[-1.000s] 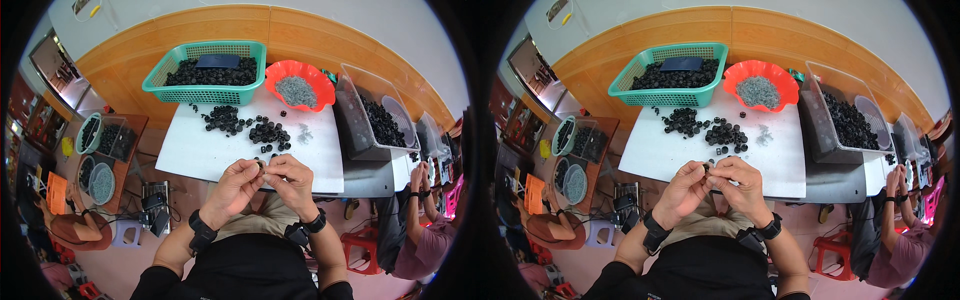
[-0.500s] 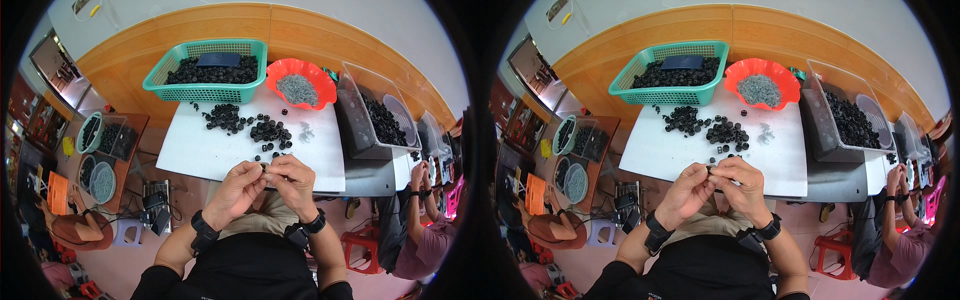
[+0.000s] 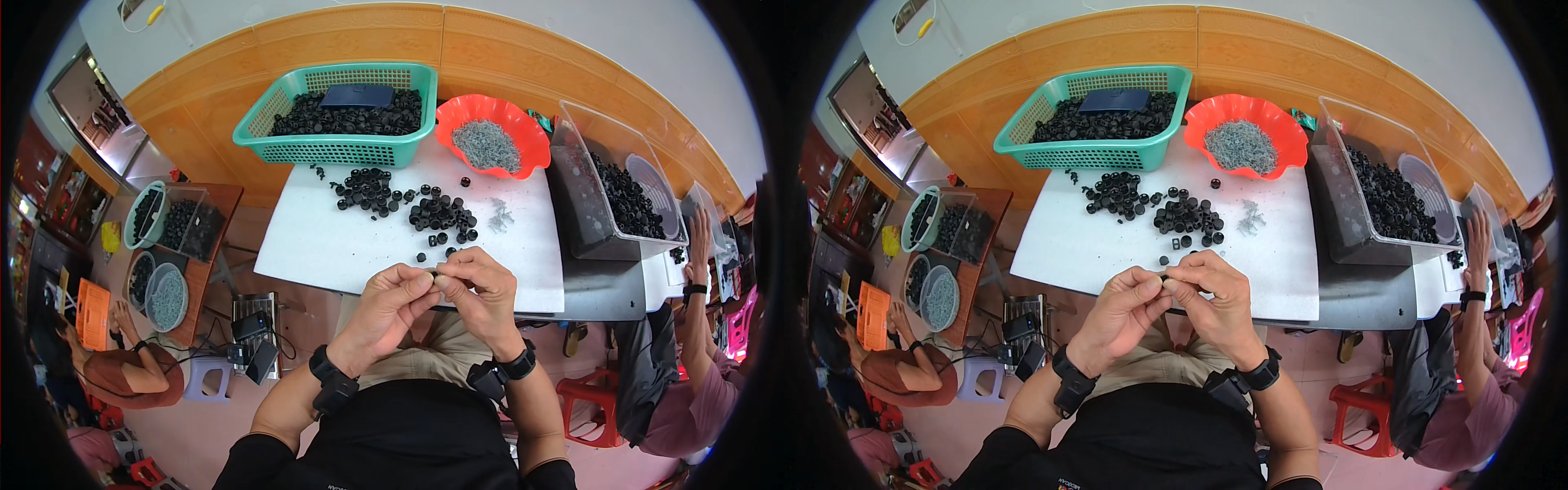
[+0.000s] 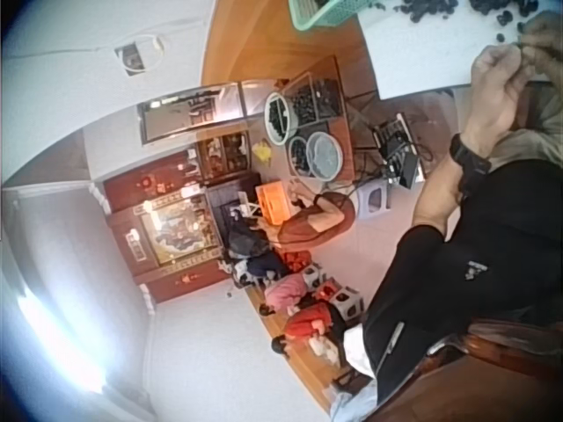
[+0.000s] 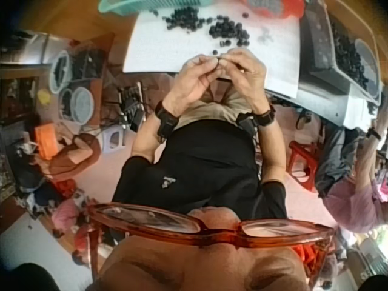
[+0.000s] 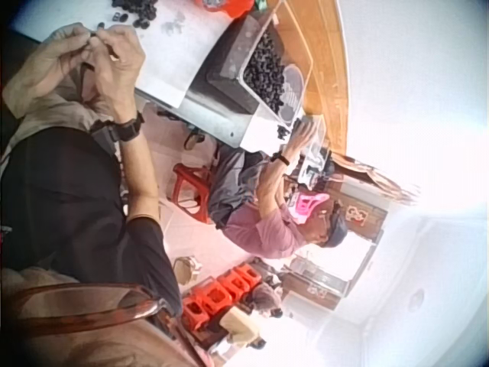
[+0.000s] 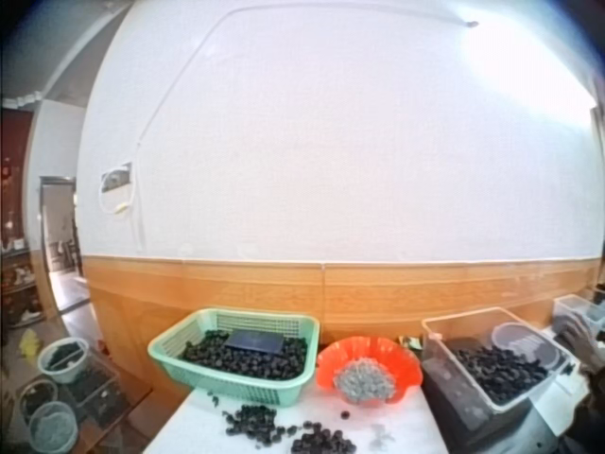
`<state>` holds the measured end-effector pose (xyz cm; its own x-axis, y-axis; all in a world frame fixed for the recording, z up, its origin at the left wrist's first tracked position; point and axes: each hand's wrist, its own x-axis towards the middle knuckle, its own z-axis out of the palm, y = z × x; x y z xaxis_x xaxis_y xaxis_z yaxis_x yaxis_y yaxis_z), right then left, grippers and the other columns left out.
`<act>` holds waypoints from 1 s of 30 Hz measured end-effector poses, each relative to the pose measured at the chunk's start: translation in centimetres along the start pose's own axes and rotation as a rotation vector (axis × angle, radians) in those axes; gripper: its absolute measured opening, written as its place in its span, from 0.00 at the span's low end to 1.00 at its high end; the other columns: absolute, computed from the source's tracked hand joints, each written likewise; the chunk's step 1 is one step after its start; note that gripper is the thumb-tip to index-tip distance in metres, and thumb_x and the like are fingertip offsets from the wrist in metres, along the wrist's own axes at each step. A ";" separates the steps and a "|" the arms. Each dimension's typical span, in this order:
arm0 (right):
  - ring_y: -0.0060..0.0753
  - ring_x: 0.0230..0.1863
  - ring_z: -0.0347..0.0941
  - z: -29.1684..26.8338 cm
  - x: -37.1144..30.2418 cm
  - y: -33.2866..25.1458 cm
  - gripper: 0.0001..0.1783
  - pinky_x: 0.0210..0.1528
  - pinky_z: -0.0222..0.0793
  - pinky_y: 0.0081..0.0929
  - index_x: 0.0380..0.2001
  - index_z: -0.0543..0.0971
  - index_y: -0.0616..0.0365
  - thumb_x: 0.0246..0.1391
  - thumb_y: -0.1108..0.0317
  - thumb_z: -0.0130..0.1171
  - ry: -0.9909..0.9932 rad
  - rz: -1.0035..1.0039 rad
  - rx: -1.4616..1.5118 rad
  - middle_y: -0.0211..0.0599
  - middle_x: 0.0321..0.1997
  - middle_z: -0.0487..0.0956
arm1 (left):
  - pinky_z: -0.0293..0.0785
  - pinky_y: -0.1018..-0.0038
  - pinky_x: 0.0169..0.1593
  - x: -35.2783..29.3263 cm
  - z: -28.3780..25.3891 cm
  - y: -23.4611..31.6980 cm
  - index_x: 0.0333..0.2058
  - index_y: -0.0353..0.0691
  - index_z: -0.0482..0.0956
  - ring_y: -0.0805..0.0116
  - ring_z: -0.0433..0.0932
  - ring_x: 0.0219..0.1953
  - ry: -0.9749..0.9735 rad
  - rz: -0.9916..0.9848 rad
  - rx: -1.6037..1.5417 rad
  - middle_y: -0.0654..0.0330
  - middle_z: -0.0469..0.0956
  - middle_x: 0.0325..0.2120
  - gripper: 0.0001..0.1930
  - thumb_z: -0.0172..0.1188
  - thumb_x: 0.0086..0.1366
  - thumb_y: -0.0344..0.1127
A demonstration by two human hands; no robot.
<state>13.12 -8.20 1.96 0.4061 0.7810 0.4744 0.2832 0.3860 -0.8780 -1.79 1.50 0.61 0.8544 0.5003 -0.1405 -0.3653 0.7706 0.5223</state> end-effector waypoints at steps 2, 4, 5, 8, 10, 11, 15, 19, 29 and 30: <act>0.21 0.33 0.75 -0.3 0.1 -0.3 0.12 0.33 0.71 0.18 0.41 0.85 0.63 0.53 0.84 0.66 -0.023 0.011 -0.033 0.37 0.39 0.80 | 0.85 0.75 0.51 -0.1 0.1 0.2 0.41 0.37 0.81 0.69 0.84 0.43 0.001 -0.015 0.016 0.57 0.83 0.40 0.04 0.62 0.68 0.25; 0.20 0.33 0.74 -0.6 0.1 -0.3 0.12 0.33 0.71 0.18 0.42 0.85 0.62 0.54 0.83 0.66 -0.047 0.022 -0.065 0.37 0.40 0.80 | 0.85 0.75 0.51 -0.1 0.1 0.3 0.42 0.36 0.80 0.69 0.84 0.43 0.002 -0.030 0.031 0.56 0.83 0.40 0.05 0.62 0.68 0.24; 0.19 0.32 0.74 -0.8 0.1 -0.3 0.13 0.33 0.70 0.18 0.43 0.85 0.62 0.54 0.82 0.66 -0.073 -0.002 -0.098 0.37 0.40 0.80 | 0.85 0.75 0.51 -0.1 0.0 0.3 0.43 0.36 0.80 0.69 0.84 0.43 -0.006 -0.030 0.059 0.56 0.83 0.40 0.06 0.61 0.69 0.25; 0.19 0.30 0.73 -1.3 0.2 -0.5 0.15 0.33 0.70 0.18 0.46 0.85 0.60 0.53 0.79 0.68 -0.124 -0.031 -0.146 0.37 0.40 0.80 | 0.85 0.74 0.51 0.0 -0.3 0.0 0.45 0.36 0.80 0.69 0.84 0.44 -0.020 -0.021 0.109 0.57 0.83 0.40 0.07 0.61 0.69 0.25; 0.19 0.30 0.73 -1.5 0.2 -1.0 0.17 0.32 0.70 0.19 0.47 0.85 0.59 0.52 0.78 0.69 -0.149 -0.036 -0.161 0.37 0.41 0.80 | 0.84 0.73 0.52 0.1 -0.2 -0.2 0.45 0.37 0.80 0.69 0.84 0.45 -0.024 -0.011 0.131 0.57 0.82 0.41 0.07 0.60 0.69 0.25; 0.19 0.30 0.73 -1.6 0.1 -1.3 0.18 0.32 0.70 0.19 0.47 0.85 0.59 0.52 0.77 0.70 -0.165 0.020 -0.142 0.37 0.43 0.79 | 0.85 0.73 0.51 0.1 0.0 -0.2 0.46 0.37 0.79 0.70 0.84 0.44 -0.025 -0.007 0.144 0.58 0.82 0.42 0.08 0.60 0.69 0.25; 0.20 0.29 0.73 -2.1 0.0 -1.7 0.21 0.32 0.70 0.19 0.49 0.84 0.58 0.50 0.77 0.72 -0.210 0.071 -0.165 0.37 0.46 0.79 | 0.85 0.72 0.51 0.1 0.4 -0.1 0.48 0.38 0.78 0.71 0.83 0.45 -0.045 -0.014 0.200 0.60 0.80 0.43 0.10 0.59 0.70 0.25; 0.21 0.30 0.74 -2.2 0.0 -1.6 0.22 0.33 0.71 0.20 0.50 0.84 0.58 0.49 0.77 0.72 -0.222 0.059 -0.185 0.38 0.46 0.79 | 0.84 0.71 0.52 0.2 0.2 -0.2 0.49 0.38 0.77 0.71 0.82 0.46 -0.058 -0.015 0.208 0.61 0.79 0.44 0.10 0.59 0.70 0.26; 0.29 0.35 0.78 -1.8 -0.4 -1.3 0.21 0.32 0.76 0.24 0.51 0.82 0.58 0.52 0.79 0.67 -0.183 -0.058 -0.244 0.41 0.44 0.80 | 0.84 0.72 0.51 0.1 0.6 0.1 0.52 0.38 0.77 0.71 0.82 0.46 -0.074 -0.033 0.206 0.60 0.80 0.45 0.12 0.59 0.71 0.28; 0.28 0.34 0.79 -1.7 -0.4 -1.4 0.19 0.31 0.76 0.24 0.49 0.82 0.59 0.52 0.79 0.68 -0.155 -0.036 -0.222 0.41 0.45 0.80 | 0.84 0.72 0.51 0.1 0.6 0.0 0.52 0.38 0.77 0.71 0.83 0.45 -0.073 -0.027 0.187 0.59 0.81 0.44 0.12 0.59 0.71 0.28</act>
<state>14.03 -9.87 3.17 0.2597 0.8410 0.4747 0.4855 0.3113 -0.8169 -1.47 1.34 1.07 0.8898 0.4455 -0.0989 -0.2730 0.6933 0.6669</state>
